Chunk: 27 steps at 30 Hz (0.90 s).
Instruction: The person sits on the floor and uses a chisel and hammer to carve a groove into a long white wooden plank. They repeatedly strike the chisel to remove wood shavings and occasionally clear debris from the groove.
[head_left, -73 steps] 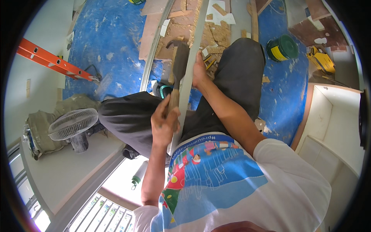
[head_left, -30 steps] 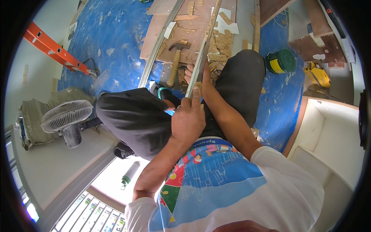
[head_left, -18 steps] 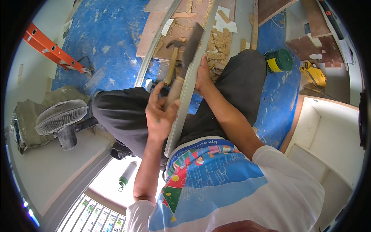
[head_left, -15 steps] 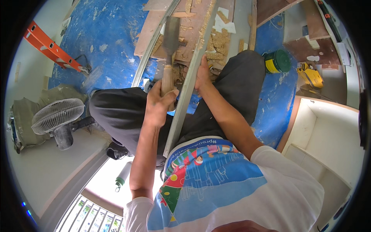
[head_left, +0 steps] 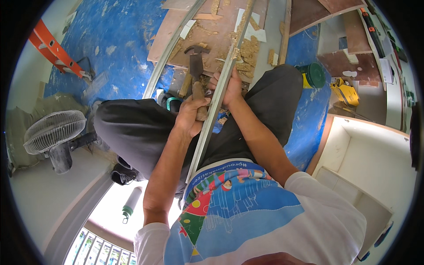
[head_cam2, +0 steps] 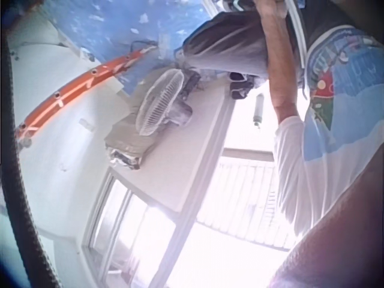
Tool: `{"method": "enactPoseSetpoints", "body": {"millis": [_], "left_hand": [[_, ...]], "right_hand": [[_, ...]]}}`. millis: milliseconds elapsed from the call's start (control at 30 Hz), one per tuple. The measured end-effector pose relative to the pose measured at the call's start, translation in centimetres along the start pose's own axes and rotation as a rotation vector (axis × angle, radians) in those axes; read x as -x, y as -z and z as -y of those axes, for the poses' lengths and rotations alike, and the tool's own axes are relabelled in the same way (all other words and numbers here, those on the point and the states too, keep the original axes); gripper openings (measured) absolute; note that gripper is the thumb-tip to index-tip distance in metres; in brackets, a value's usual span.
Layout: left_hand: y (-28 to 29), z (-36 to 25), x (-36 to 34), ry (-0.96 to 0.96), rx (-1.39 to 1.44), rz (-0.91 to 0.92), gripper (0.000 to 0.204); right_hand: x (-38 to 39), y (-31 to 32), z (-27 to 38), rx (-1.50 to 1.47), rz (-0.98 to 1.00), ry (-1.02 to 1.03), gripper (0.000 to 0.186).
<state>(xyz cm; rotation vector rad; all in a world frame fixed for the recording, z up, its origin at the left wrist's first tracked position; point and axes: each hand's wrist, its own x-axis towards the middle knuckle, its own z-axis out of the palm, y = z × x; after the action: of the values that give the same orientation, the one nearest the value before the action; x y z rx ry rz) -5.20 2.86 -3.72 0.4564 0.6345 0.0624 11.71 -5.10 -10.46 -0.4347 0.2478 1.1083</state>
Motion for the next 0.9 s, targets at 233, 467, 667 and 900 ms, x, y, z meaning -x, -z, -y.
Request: {"method": "enactPoseSetpoints", "body": {"millis": [233,467,667,900], "left_hand": [[-0.5,-0.1,0.7,0.010,0.020,0.029,0.037],[-1.5,-0.4,1.6,0.009,0.005,-0.026,0.039],[-0.2,0.1,1.0,0.048,0.018,-0.006,0.037],[0.2,0.2,0.7,0.092,0.036,0.007,0.032]], "right_hand": [[0.0,-1.5,1.7,0.527,-0.448,0.488,0.055],[-1.9,-0.4,4.4,1.422,-0.504,0.849,0.051],[-2.0,-1.7,5.4,1.070,-0.441,0.654,0.039],[-1.6,-1.8,7.6,1.059,-0.422,0.580,0.023]]}}
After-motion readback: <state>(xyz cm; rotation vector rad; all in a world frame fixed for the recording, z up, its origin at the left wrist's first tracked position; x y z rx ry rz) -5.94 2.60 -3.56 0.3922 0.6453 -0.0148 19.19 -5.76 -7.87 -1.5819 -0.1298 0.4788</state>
